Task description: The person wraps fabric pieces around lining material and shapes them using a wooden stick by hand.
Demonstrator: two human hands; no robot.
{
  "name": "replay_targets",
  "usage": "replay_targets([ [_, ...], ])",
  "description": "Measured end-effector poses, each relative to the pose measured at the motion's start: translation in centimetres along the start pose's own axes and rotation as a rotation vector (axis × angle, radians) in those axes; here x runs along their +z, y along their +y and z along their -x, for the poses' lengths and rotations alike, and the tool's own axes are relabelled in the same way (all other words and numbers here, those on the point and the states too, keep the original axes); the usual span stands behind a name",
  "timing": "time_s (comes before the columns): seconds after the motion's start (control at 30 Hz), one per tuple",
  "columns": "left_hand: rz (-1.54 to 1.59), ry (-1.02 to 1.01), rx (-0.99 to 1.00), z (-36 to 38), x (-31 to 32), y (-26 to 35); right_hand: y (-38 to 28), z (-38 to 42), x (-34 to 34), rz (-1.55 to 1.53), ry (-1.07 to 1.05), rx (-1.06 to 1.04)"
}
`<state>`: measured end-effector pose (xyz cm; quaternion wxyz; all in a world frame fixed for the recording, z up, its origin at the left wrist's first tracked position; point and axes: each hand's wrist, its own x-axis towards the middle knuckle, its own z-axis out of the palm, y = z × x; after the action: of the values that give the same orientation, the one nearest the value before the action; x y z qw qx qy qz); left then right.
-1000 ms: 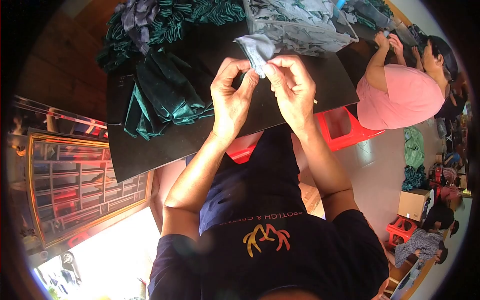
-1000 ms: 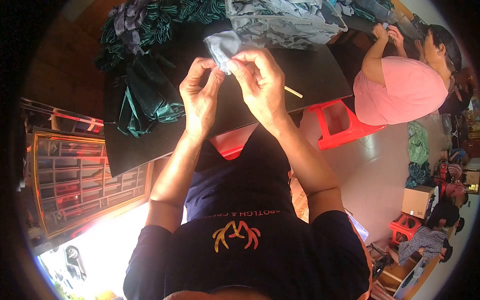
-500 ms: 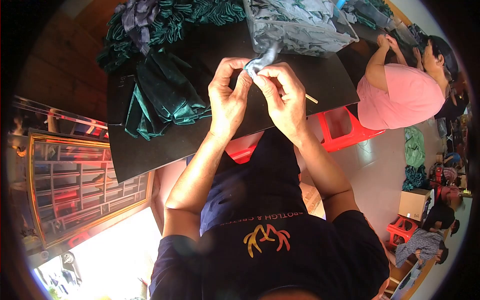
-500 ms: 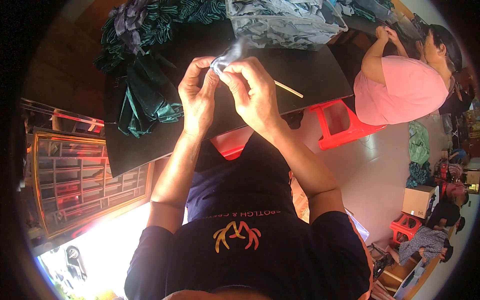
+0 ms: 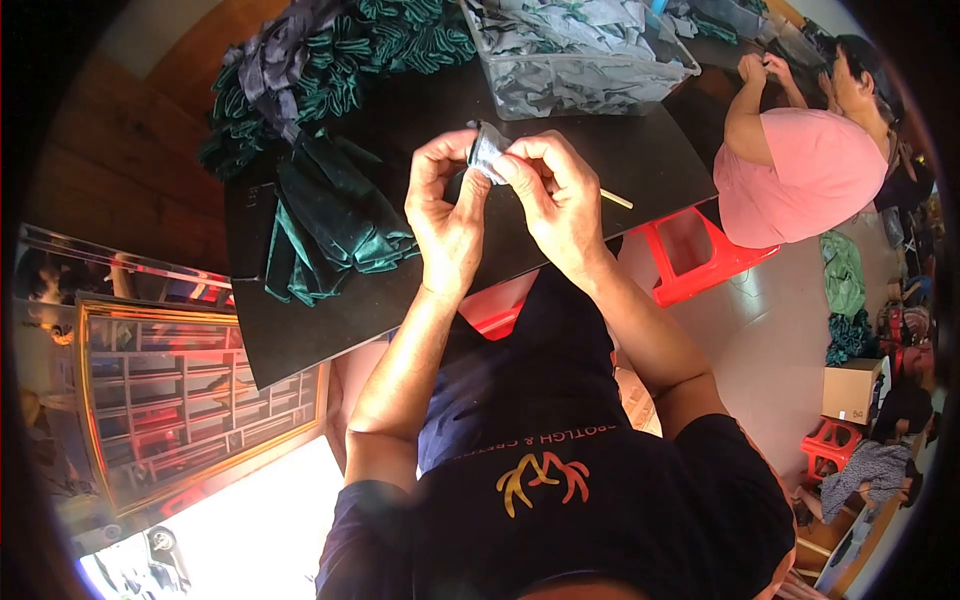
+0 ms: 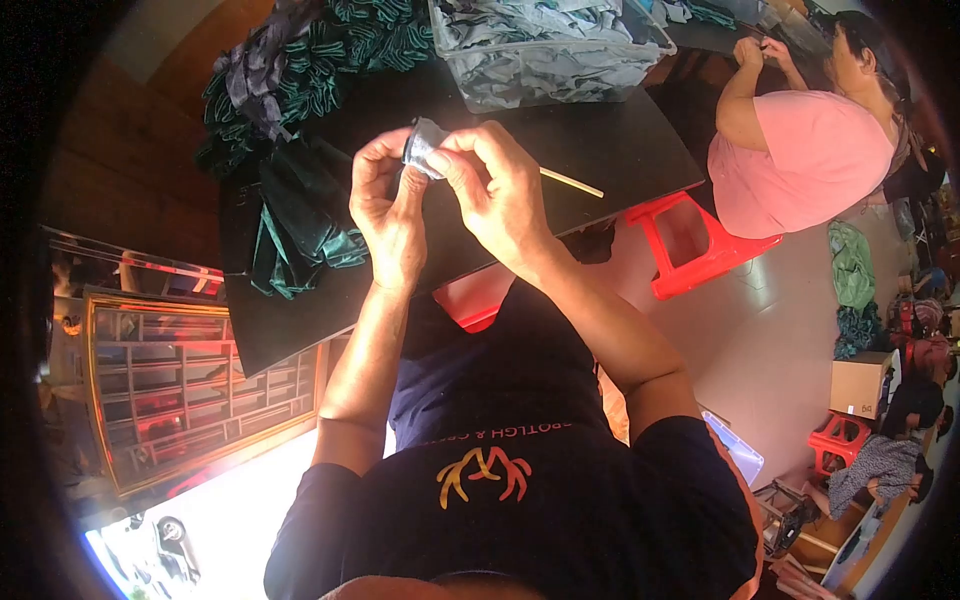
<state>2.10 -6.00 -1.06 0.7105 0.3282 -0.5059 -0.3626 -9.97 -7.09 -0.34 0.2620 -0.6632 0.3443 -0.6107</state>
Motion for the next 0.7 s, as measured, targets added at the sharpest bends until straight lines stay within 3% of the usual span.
replay_targets([
  [0.13,-0.032,-0.009,0.071,-0.2,-0.5,-0.6,-0.3,-0.4,0.0,0.076,-0.054,-0.322],
  [0.53,0.064,0.022,0.038,-0.1,-0.5,-1.1,0.0,-0.2,0.5,0.15,-0.047,-0.44],
  [0.63,-0.003,-0.008,-0.014,-0.1,-0.6,-1.0,0.0,-0.4,0.4,0.157,-0.079,-0.445],
  [0.7,-0.05,-0.008,0.006,0.0,-0.7,-1.0,-0.7,0.6,0.9,0.063,-0.015,-0.176],
])
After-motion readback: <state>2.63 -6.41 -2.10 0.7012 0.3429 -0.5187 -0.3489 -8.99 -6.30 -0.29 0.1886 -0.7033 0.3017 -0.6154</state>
